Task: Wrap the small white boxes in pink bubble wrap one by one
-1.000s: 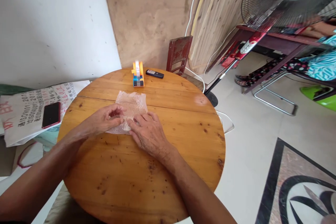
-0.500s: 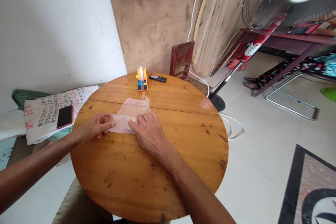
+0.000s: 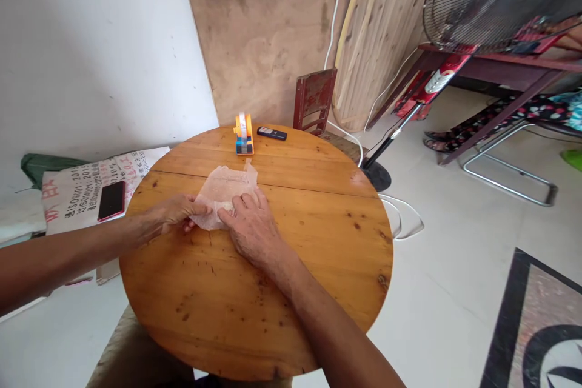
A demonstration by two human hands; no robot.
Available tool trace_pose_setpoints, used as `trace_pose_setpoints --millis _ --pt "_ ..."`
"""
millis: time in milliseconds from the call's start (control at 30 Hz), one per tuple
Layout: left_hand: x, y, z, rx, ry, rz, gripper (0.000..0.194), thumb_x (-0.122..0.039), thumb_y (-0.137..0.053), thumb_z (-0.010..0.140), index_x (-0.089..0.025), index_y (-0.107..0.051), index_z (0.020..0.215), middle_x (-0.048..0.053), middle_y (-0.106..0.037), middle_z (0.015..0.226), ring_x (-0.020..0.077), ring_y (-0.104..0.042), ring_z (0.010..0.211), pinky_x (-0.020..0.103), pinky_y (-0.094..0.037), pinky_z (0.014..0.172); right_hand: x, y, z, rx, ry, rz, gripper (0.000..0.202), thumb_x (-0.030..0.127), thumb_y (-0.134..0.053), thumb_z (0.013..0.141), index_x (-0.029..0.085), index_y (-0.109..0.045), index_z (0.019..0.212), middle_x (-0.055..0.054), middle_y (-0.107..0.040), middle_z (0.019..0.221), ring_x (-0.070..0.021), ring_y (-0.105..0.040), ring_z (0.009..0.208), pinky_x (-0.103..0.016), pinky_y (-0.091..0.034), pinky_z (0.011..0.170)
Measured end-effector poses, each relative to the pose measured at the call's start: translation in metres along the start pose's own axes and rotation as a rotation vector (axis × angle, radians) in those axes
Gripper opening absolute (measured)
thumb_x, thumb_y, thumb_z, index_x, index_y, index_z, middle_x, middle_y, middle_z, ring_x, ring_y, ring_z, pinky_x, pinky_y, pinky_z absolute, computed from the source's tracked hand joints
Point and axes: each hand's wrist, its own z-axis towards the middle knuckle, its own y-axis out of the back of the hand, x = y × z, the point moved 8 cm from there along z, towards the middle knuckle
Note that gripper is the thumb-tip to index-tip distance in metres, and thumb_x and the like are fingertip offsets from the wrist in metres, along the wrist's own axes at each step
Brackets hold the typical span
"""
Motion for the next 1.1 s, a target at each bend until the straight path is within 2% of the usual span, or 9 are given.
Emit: trace_pose_setpoints --millis 167,267,433,567,700,800,933,1033,1100 --pt "0.0 0.001 0.009 -0.069 -0.034 0.052 0.015 -0.026 -0.067 0.061 -0.018 -0.055 0.061 -0.005 -0.05 0.044 0.0078 -0.037 0.035 0.021 -0.023 0.034 0.0 0.0 0.001 0.0 -0.005 -0.001 0.027 0.019 -0.046 0.092 0.026 -0.062 0.114 -0.008 -0.059 0.099 -0.0244 -0.048 0.098 -0.052 -0.023 0.109" --pt "-0.004 -0.003 0.01 -0.076 -0.026 0.061 0.011 -0.023 -0.066 0.059 -0.017 -0.057 0.059 -0.003 -0.053 0.045 0.0089 -0.041 0.037 0.021 -0.026 0.035 0.001 0.001 0.001 0.001 -0.002 0.014 0.03 0.02 -0.043 0.094 0.026 -0.061 0.118 -0.009 -0.059 0.1 -0.0244 -0.048 0.098 -0.052 -0.023 0.108" --pt "-0.016 -0.018 0.007 -0.008 0.07 -0.044 0.009 -0.021 -0.062 0.057 -0.015 -0.062 0.064 0.002 -0.062 0.054 0.0155 -0.055 0.047 0.024 -0.041 0.039 0.003 0.002 0.001 0.007 0.002 0.007 0.03 0.019 -0.044 0.094 0.023 -0.061 0.118 -0.01 -0.06 0.099 -0.0257 -0.049 0.099 -0.053 -0.023 0.109" --pt "-0.02 -0.028 0.004 0.045 0.119 -0.169 0.012 -0.022 -0.06 0.059 -0.015 -0.062 0.069 0.003 -0.065 0.061 0.0146 -0.057 0.052 0.024 -0.046 0.044 0.003 0.002 0.001 -0.003 0.003 0.003 0.03 0.017 -0.041 0.095 0.022 -0.06 0.118 -0.009 -0.061 0.1 -0.0257 -0.049 0.101 -0.055 -0.022 0.109" --pt "-0.022 -0.029 0.001 0.079 0.104 -0.237 0.012 -0.025 -0.062 0.061 -0.015 -0.059 0.067 0.002 -0.063 0.058 0.0134 -0.056 0.051 0.024 -0.048 0.046 0.003 0.002 0.001 -0.014 0.004 0.017 0.028 0.016 -0.041 0.095 0.021 -0.06 0.115 -0.009 -0.062 0.1 -0.0247 -0.05 0.101 -0.054 -0.021 0.11" --pt "-0.025 -0.026 -0.006 0.13 0.084 -0.291 0.014 -0.027 -0.06 0.062 -0.013 -0.06 0.066 0.004 -0.062 0.06 0.0143 -0.058 0.054 0.028 -0.054 0.055 0.003 0.005 0.001 -0.022 -0.019 0.065 0.027 0.014 -0.046 0.09 0.02 -0.06 0.112 -0.009 -0.064 0.1 -0.0242 -0.052 0.101 -0.053 -0.019 0.111" --pt "-0.031 -0.023 -0.016 0.186 -0.042 -0.283 0.023 -0.021 -0.062 0.058 -0.012 -0.066 0.079 0.003 -0.066 0.071 0.0148 -0.062 0.063 0.031 -0.056 0.068 -0.001 0.014 0.0 -0.043 -0.066 0.209 0.026 0.012 -0.052 0.08 0.016 -0.06 0.104 -0.01 -0.066 0.101 -0.0242 -0.056 0.103 -0.05 -0.019 0.111" --pt "-0.036 -0.026 -0.021 0.142 -0.282 -0.015 0.025 -0.026 -0.065 0.067 -0.014 -0.068 0.089 0.003 -0.067 0.075 0.0145 -0.061 0.066 0.03 -0.053 0.07 -0.009 0.019 -0.004 -0.095 -0.087 0.285 0.023 0.008 -0.05 0.076 0.017 -0.06 0.094 -0.009 -0.068 0.098 -0.0237 -0.058 0.103 -0.047 -0.023 0.109" --pt "-0.043 -0.031 -0.025 0.035 -0.503 0.249 0.021 -0.029 -0.062 0.075 -0.015 -0.069 0.088 0.003 -0.065 0.077 0.0151 -0.059 0.068 0.029 -0.049 0.066 -0.015 0.02 -0.008 -0.136 -0.088 0.311 0.025 0.006 -0.048 0.074 0.017 -0.06 0.091 -0.01 -0.069 0.1 -0.0242 -0.058 0.108 -0.045 -0.026 0.107"
